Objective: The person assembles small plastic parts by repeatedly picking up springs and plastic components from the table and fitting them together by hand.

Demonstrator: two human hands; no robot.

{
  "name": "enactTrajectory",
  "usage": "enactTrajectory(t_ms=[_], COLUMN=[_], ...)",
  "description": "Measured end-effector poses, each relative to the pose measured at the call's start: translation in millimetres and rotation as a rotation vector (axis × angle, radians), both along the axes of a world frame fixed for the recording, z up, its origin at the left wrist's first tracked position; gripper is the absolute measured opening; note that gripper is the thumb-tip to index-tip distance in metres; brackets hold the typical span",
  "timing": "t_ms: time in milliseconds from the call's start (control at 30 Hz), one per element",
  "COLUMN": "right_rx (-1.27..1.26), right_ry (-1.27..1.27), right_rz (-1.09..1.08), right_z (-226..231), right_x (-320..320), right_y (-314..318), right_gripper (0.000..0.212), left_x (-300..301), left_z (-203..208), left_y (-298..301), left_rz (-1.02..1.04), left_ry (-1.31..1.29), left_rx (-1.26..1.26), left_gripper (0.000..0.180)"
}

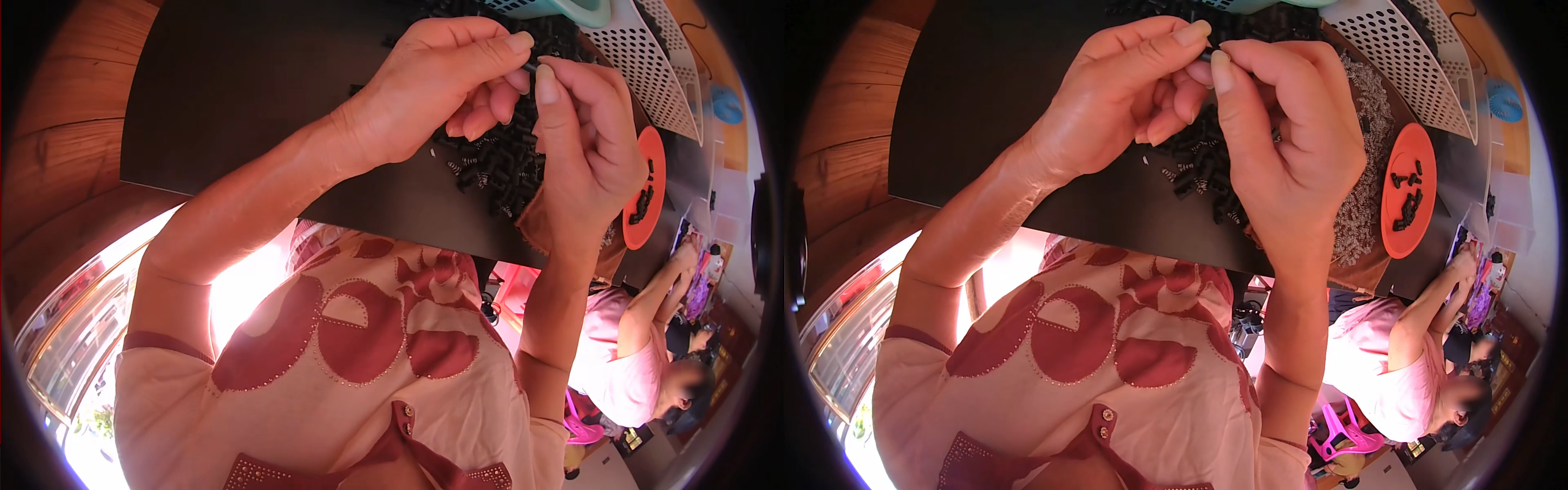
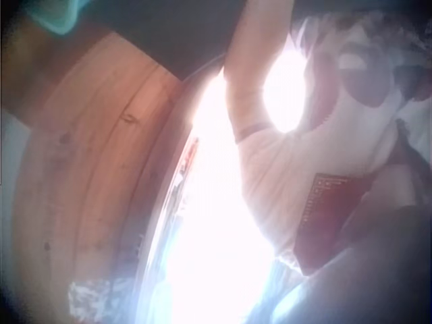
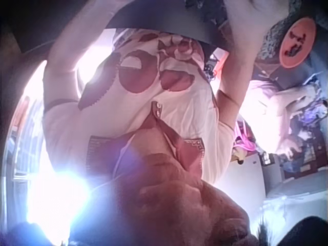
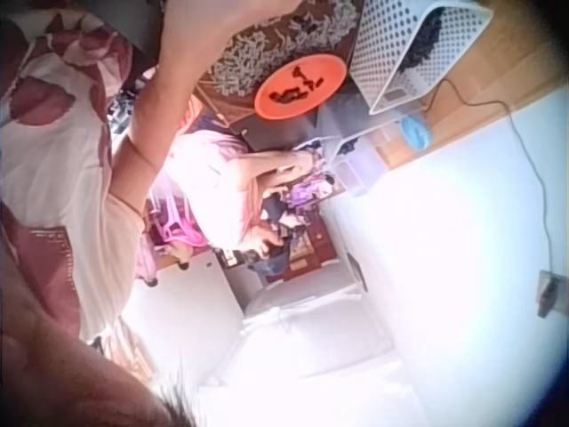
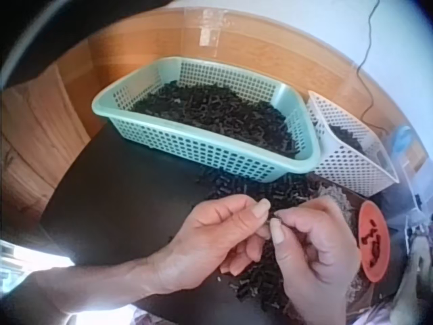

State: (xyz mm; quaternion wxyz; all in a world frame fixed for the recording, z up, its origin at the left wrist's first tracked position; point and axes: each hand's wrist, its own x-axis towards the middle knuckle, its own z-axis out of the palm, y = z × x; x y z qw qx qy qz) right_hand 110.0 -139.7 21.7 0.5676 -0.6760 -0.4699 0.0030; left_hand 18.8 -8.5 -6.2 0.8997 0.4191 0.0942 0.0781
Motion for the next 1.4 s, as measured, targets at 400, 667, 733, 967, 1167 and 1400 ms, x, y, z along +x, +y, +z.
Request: enactTrajectory(t_ms=[400,667,733,967,1167,1400], right_rx=[-0.071,-0.073,-0.090,-0.060,-0.086,-0.125], right_ry=[-0.116,-0.138,-0.187,0.105,-0.072,-0.128], right_rz=[-0.032,0.027,0.054,0.067,0.154,0.214], right_z=[2,2,4,11,16,20], right_x=[5,12,12,10,18,17], right_y=[-5,-10,-9,-25,-29,-29], right_gripper=[0.015,0.016,0.017,0.020,0.020,0.019], left_x=[8,6,7,11,11,8], left_z=[-7,-2,-2,-4,4,8], left_y=[6,5,5,20,4,4], left_rz=[-0.083,-0.137,-0.132,-0.265,-0.134,-0.165], left_ry=[-0.094,0.001,0.009,0.001,-0.037,-0.006], left_rx=[-0.059,-0.288,-0.289,-0.343,0.048,0.105], left_gripper=[0.034,0.030,0.030,0.027,0.030,0.028])
